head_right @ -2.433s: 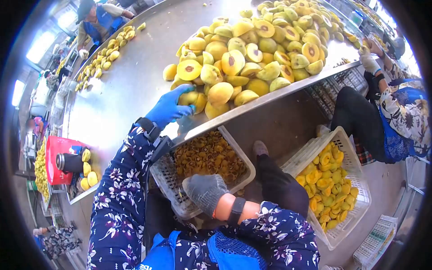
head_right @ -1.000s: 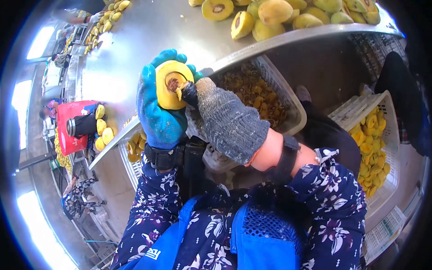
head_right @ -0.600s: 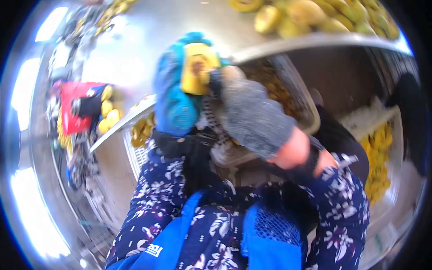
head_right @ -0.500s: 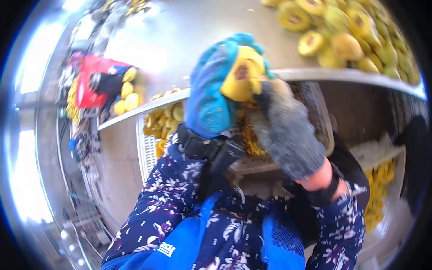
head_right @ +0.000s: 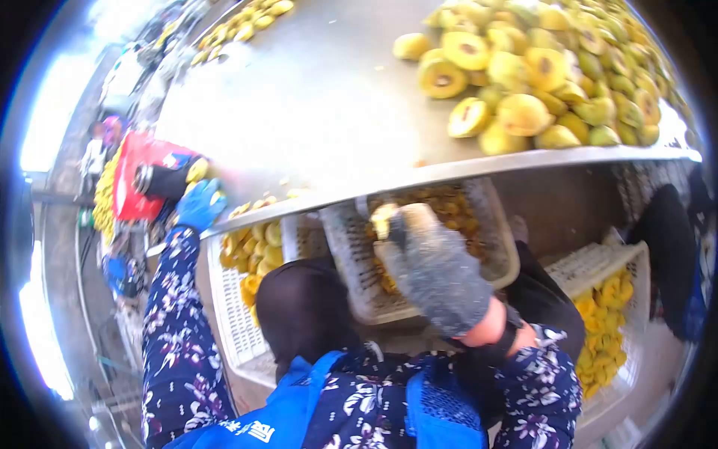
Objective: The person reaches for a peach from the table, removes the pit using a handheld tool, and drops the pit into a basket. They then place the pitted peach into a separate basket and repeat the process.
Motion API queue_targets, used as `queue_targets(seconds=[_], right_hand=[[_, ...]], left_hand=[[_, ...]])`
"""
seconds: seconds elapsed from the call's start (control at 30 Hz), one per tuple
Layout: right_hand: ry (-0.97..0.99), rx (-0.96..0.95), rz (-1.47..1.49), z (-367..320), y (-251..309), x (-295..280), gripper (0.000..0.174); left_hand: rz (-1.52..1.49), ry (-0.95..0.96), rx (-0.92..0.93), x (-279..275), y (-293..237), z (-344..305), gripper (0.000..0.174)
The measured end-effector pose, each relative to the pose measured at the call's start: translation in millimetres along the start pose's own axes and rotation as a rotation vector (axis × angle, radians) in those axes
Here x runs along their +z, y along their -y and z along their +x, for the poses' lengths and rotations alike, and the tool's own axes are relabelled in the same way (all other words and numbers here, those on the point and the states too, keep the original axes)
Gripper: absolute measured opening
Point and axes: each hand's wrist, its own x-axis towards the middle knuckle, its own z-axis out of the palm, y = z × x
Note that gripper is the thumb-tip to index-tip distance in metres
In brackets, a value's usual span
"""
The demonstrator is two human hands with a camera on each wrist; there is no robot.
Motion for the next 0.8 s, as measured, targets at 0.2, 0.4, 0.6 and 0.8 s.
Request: queue_targets(seconds=[0.2, 0.4, 0.6, 0.8], right_hand=[[0.007, 0.004, 0.023, -9, 1, -1, 0.018], [0.068, -0.083, 0.110, -17, -13, -13, 0.025], [-0.080, -0.141, 0.156, -13, -9, -32, 0.029], [-0.190, -0.060, 0.313, -6, -10, -42, 0.036]], left_hand=[[-0.358, -0.306, -0.032, -106, -78, 78, 0.060], [-1.314, -0.207, 0.550, -231, -275, 172, 0.049], [-0.762, -0.439, 0.842, -240, -342, 231, 0.042], [-0.970, 0.009, 0.561, -255, -341, 214, 0.045]])
